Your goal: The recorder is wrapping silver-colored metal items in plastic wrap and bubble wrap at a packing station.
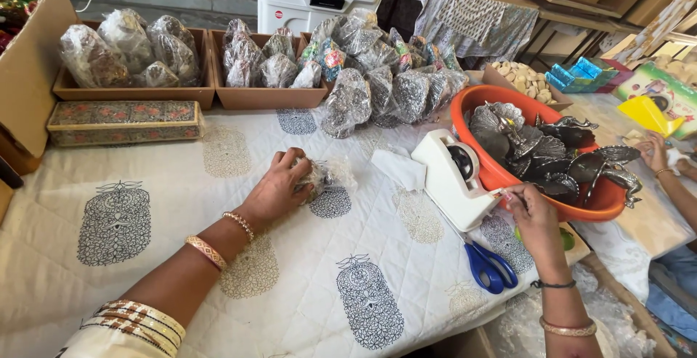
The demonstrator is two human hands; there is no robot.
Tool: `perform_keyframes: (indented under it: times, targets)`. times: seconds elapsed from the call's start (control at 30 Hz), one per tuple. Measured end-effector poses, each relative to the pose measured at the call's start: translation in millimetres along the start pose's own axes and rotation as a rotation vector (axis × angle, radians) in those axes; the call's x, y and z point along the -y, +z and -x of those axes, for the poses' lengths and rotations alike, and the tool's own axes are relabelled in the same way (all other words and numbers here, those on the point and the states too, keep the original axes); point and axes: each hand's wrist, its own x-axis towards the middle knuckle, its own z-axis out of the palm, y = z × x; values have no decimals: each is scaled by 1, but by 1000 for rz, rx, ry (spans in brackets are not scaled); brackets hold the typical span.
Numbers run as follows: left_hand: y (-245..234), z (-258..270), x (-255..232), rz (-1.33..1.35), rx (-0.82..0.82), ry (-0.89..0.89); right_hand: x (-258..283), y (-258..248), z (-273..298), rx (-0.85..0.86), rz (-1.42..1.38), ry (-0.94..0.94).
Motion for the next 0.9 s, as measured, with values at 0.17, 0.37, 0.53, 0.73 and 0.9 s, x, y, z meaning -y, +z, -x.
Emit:
perform_keyframes:
  times: [0.17, 0.37, 0.53, 0.73, 0.9]
  targets:
    - [-1, 1, -1, -9, -31, 29, -7, 8, 13, -40, -95, 77]
    - [-2, 1, -1, -4, -22, 29, 1, 6, 20, -89, -166, 80]
    - [1, -1, 0, -5, -16, 24, -49, 25, 17, -51, -356, 129]
    - [-4, 1, -5, 0, 3, -21, -70, 54, 28, -72, -664, 115]
    - [-6, 4, -6, 22, -6, -12, -71, 63, 49, -26, -488, 81]
